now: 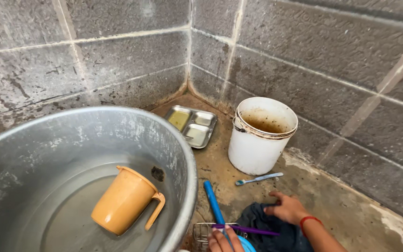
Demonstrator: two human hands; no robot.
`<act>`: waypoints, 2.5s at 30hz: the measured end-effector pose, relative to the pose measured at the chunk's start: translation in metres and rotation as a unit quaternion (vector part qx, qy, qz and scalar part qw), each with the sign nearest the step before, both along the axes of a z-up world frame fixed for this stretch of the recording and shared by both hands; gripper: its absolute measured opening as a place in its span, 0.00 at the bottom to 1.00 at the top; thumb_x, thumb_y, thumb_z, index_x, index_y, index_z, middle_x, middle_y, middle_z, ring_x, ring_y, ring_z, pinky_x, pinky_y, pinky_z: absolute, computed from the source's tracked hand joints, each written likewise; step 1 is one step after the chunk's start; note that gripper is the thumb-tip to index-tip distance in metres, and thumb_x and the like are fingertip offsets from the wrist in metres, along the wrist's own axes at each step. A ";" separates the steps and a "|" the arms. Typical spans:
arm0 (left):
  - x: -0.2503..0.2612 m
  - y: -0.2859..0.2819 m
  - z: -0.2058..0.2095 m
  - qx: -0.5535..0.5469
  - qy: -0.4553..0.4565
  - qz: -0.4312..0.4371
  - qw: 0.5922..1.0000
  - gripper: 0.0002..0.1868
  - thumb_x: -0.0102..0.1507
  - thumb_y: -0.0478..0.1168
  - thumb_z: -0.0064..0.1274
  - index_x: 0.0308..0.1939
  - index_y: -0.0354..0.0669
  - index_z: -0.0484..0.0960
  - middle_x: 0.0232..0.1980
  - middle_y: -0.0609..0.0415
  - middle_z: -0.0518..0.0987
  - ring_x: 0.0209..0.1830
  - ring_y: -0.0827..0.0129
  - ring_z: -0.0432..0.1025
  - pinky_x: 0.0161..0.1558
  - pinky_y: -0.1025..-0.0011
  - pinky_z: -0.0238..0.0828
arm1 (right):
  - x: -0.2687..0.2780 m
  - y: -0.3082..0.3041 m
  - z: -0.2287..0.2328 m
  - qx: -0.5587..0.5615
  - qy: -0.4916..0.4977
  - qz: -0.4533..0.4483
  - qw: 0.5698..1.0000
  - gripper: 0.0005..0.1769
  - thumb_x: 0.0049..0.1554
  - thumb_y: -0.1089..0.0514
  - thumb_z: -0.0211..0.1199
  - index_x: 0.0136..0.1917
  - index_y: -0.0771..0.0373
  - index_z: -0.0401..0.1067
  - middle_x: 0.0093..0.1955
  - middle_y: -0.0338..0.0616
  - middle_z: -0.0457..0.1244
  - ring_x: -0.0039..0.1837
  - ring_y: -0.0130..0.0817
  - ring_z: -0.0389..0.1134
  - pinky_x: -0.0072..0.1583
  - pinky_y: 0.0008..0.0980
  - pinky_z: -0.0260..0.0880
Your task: The person fills a yellow mug from a wall tap, then pours water onto a black mat on a tiled ledge and wipes it with a dark cloth. The person repeats the water-pouring and wiping cycle, then scrubs a white bottle with a blue brush on the floor.
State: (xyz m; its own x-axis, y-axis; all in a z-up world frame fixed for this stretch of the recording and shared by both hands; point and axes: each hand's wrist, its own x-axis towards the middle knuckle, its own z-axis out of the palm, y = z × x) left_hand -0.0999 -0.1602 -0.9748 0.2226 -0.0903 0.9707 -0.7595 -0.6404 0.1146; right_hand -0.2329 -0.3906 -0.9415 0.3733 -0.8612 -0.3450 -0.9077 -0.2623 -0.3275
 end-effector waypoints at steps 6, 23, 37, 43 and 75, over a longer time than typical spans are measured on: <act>0.011 -0.007 -0.046 0.003 -0.010 -0.027 1.000 0.06 0.60 0.33 0.53 0.40 0.43 0.83 0.31 0.34 0.77 0.20 0.45 0.65 0.20 0.50 0.63 | -0.015 -0.021 -0.021 -0.013 -0.142 -0.121 0.982 0.25 0.45 0.46 0.74 0.55 0.53 0.85 0.54 0.44 0.76 0.57 0.38 0.77 0.63 0.35 0.73; 0.021 0.073 0.171 0.228 0.606 -0.413 0.641 0.74 0.35 0.41 0.78 0.77 0.39 0.44 0.71 0.42 0.61 0.72 0.46 0.60 0.70 0.58 0.62 | 0.024 0.114 0.219 -0.260 -0.470 0.094 0.838 0.31 0.47 0.58 0.71 0.64 0.57 0.70 0.60 0.45 0.65 0.58 0.35 0.71 0.52 0.38 0.73; 0.011 0.073 0.135 0.150 0.572 -0.473 0.653 0.64 0.30 0.36 0.75 0.70 0.45 0.61 0.64 0.45 0.73 0.64 0.48 0.70 0.61 0.60 0.70 | 0.049 0.187 0.171 -0.092 -0.233 0.111 0.962 0.20 0.48 0.53 0.70 0.55 0.57 0.81 0.49 0.51 0.72 0.53 0.45 0.75 0.56 0.40 0.74; 0.024 0.080 0.137 0.162 0.580 -0.517 0.608 0.56 0.37 0.39 0.70 0.70 0.47 0.66 0.57 0.46 0.80 0.61 0.50 0.78 0.58 0.60 0.76 | 0.030 0.224 0.202 0.006 -0.262 0.229 0.937 0.17 0.47 0.59 0.70 0.52 0.59 0.82 0.46 0.48 0.74 0.50 0.42 0.78 0.51 0.37 0.76; 0.030 0.075 0.152 0.153 0.607 -0.467 0.625 0.60 0.30 0.36 0.75 0.66 0.51 0.64 0.57 0.53 0.74 0.58 0.54 0.74 0.57 0.61 0.73 | 0.071 0.193 0.209 -0.077 -0.199 0.245 0.946 0.07 0.47 0.61 0.68 0.41 0.61 0.81 0.41 0.53 0.72 0.46 0.49 0.75 0.49 0.39 0.75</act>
State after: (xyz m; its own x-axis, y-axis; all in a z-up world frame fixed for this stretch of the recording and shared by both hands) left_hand -0.0698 -0.0849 -0.8225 0.4900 -0.8706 0.0436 -0.2901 -0.1158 0.9500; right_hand -0.1616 -0.1975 -0.7327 0.8142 -0.5802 0.0212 -0.4785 -0.6913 -0.5415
